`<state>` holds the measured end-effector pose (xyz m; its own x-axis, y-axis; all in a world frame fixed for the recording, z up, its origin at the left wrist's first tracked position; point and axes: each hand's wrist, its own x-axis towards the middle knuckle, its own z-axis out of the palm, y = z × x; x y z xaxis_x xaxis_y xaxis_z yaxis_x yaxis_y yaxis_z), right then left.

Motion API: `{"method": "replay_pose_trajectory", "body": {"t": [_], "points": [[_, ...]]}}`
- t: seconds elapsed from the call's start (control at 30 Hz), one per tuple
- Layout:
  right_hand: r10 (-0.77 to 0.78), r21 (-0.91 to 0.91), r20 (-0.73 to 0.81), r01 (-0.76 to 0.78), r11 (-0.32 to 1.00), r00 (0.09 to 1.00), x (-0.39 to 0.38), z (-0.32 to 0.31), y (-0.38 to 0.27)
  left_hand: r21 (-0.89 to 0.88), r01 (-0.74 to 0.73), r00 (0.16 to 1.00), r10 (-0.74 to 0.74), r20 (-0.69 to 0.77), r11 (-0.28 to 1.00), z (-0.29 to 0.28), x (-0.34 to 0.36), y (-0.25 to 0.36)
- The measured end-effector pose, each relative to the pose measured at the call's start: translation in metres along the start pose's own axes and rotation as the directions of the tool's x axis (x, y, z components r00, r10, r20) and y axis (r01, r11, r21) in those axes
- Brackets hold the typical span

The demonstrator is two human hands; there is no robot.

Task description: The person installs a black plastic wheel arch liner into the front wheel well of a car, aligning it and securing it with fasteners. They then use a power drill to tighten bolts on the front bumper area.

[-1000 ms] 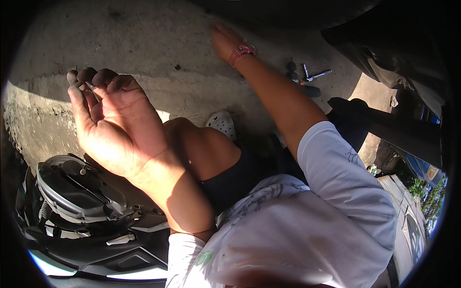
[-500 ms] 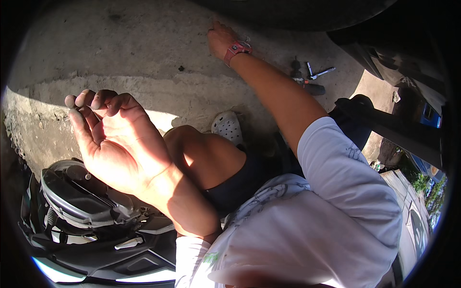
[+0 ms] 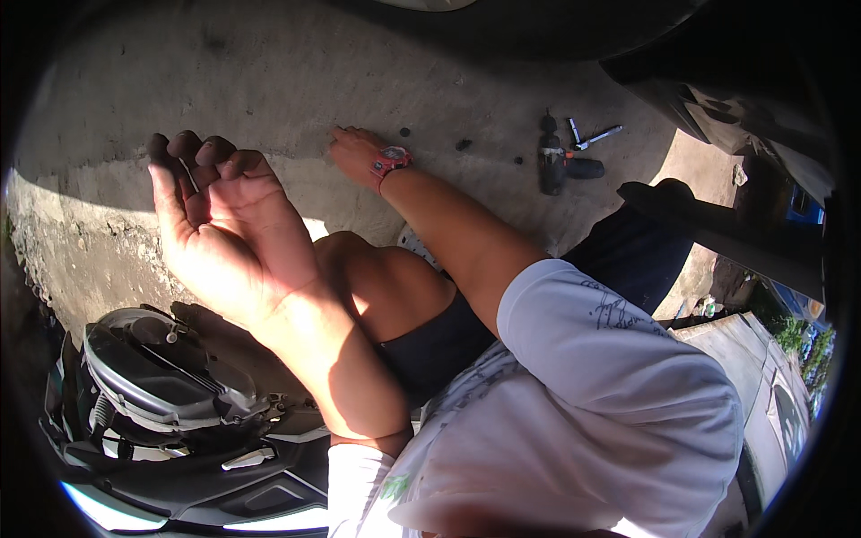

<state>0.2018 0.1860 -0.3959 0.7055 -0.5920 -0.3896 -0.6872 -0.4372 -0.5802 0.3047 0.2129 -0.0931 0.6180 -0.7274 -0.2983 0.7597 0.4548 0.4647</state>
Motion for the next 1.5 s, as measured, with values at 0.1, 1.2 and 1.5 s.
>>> {"method": "replay_pose_trajectory", "body": {"t": [0.1,1.2,1.5], "points": [[0.158,0.237,-0.072,-0.137,0.962,0.985,-0.022,-0.01,0.017,0.033,0.102,0.989,-0.105,0.099,0.994,0.01,0.013,-0.009],[-0.063,0.149,-0.847,0.351,0.924,0.527,-0.363,-0.302,-0.068,0.702,0.146,0.535,-0.652,0.536,0.697,0.067,-0.119,-0.095],[-0.036,0.151,-0.829,0.285,0.947,0.559,-0.388,-0.301,-0.045,0.707,0.134,0.555,-0.643,0.527,0.695,0.061,-0.139,-0.123]]}}
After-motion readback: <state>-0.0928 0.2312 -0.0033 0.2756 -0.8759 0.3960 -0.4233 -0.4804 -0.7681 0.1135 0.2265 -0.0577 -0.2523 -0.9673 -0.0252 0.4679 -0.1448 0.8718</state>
